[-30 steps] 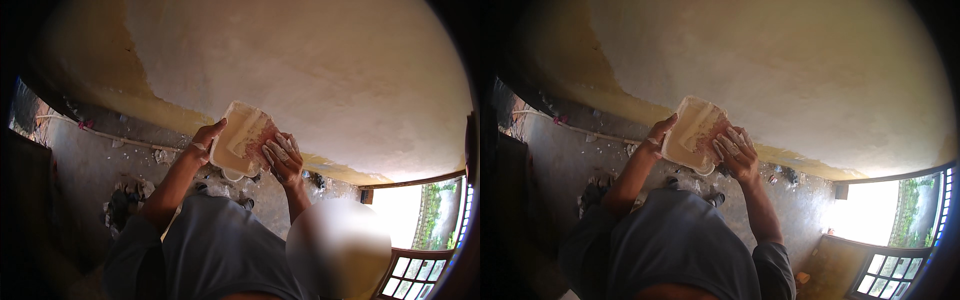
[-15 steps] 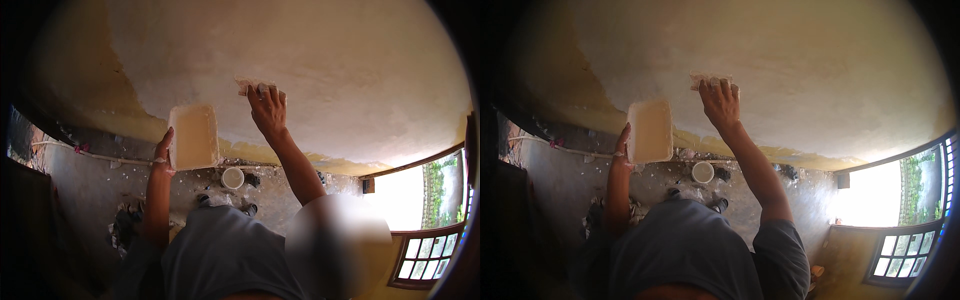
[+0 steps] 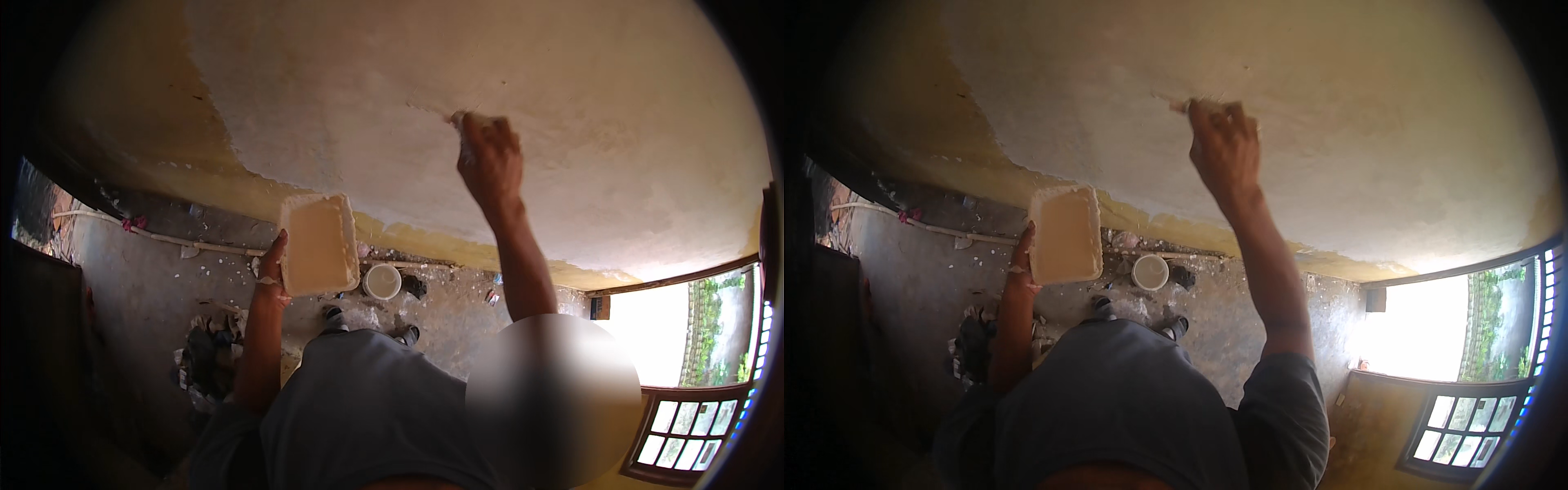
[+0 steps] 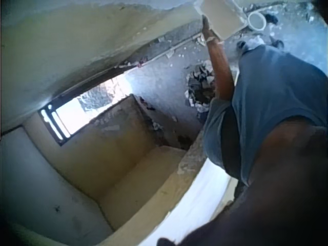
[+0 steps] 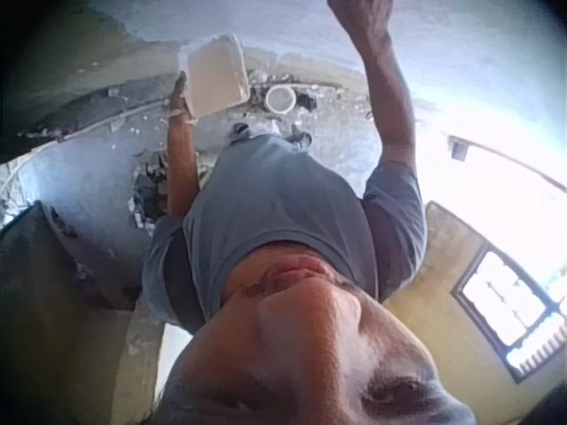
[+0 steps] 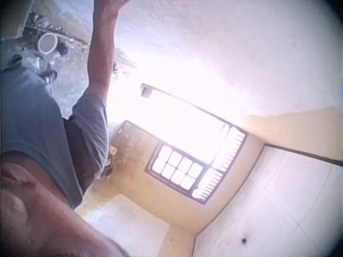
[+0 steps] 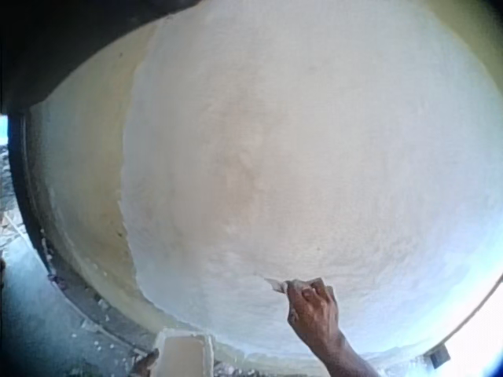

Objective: The person patches a wall by applying a white putty substance from a container onto the wall surface using a putty knife.

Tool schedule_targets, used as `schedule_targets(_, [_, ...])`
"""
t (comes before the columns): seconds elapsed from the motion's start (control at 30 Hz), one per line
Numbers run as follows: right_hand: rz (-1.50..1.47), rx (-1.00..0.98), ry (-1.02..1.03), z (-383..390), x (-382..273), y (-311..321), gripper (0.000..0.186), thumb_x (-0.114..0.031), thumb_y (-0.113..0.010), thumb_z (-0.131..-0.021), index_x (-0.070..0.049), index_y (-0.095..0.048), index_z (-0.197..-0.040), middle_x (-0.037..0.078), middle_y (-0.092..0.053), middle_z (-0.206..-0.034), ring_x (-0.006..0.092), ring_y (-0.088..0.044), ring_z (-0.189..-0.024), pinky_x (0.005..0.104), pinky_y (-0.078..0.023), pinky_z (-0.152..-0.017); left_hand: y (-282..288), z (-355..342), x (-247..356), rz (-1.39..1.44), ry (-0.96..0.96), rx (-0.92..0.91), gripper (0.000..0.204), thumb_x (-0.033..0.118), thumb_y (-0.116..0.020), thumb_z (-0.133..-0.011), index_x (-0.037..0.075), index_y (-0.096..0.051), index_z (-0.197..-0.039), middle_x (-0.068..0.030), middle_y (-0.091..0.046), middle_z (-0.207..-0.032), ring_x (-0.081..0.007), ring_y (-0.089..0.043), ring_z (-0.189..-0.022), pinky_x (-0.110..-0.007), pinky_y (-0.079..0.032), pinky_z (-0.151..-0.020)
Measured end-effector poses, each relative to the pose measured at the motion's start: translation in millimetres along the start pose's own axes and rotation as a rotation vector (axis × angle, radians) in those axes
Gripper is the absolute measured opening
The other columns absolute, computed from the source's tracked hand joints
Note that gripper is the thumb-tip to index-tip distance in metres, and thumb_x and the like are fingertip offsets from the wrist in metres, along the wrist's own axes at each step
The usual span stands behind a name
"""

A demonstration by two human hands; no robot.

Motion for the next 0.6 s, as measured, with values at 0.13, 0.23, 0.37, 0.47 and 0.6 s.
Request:
schedule_targets(0.13, [0.014,-0.06,0.048,69,-20,-85,0.035,-0.002,-0.066,-0.072,-0.011,-0.067,-0.106,0.004,-0.068,-0.099,0.0243,-0.062,-0.089,0.041,-0.048,-0.071,-5,-9,0,0.044,0.023,-0.019,0.06,0.041,-0.066,-0.09,0.003,-0.05,-0.134,-0.0128,-0.063,-0.123,-0.0255,-0.064,-0.108,-0.04,-0.054,-0.089])
schedule_targets(0.23, [0.062,-0.01,0.022,66,-16,-95,0.032,-0.006,-0.064,-0.075,-0.012,-0.063,-0.107,0.001,-0.066,-0.101,0.0227,-0.06,-0.092,0.0425,-0.046,-0.071,0,-11,-2,0.073,0.023,0.011,0.06,0.04,-0.068,-0.089,0.002,-0.051,-0.133,-0.013,-0.064,-0.121,-0.0257,-0.065,-0.106,-0.04,-0.055,-0.089])
schedule_targets(0.37, [0.11,-0.047,-0.045,29,8,-75,0.03,-0.005,-0.064,-0.076,-0.013,-0.063,-0.104,0.0,-0.067,-0.099,0.0226,-0.059,-0.092,0.0426,-0.045,-0.072,1,-12,-1,0.053,0.011,0.062,0.059,0.04,-0.068,-0.089,0.002,-0.052,-0.132,-0.0126,-0.065,-0.119,-0.0258,-0.066,-0.105,-0.04,-0.055,-0.088])
schedule_targets(0.47, [0.133,0.019,-0.027,-6,39,-49,0.03,-0.004,-0.064,-0.075,-0.015,-0.063,-0.103,0.002,-0.069,-0.089,0.0242,-0.061,-0.091,0.0429,-0.048,-0.07,-4,-14,0,0.048,0.023,0.071,0.06,0.04,-0.068,-0.089,0.001,-0.052,-0.131,-0.0126,-0.065,-0.119,-0.0257,-0.066,-0.105,-0.04,-0.055,-0.088])
schedule_targets(0.6, [0.127,0.026,-0.105,-48,61,-17,0.029,-0.002,-0.064,-0.076,-0.017,-0.064,-0.101,0.005,-0.072,-0.088,0.0273,-0.063,-0.091,0.0431,-0.052,-0.069,1,-12,-2,0.038,0.025,0.093,0.061,0.041,-0.068,-0.089,0.001,-0.052,-0.132,-0.0131,-0.064,-0.121,-0.0258,-0.065,-0.108,-0.04,-0.055,-0.09])
Point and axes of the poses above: each hand's wrist, its own z-axis away from the middle knuckle, its own y-axis out of the back of the hand, x = y × z, the point moved 5 cm from there along -z, towards the middle knuckle
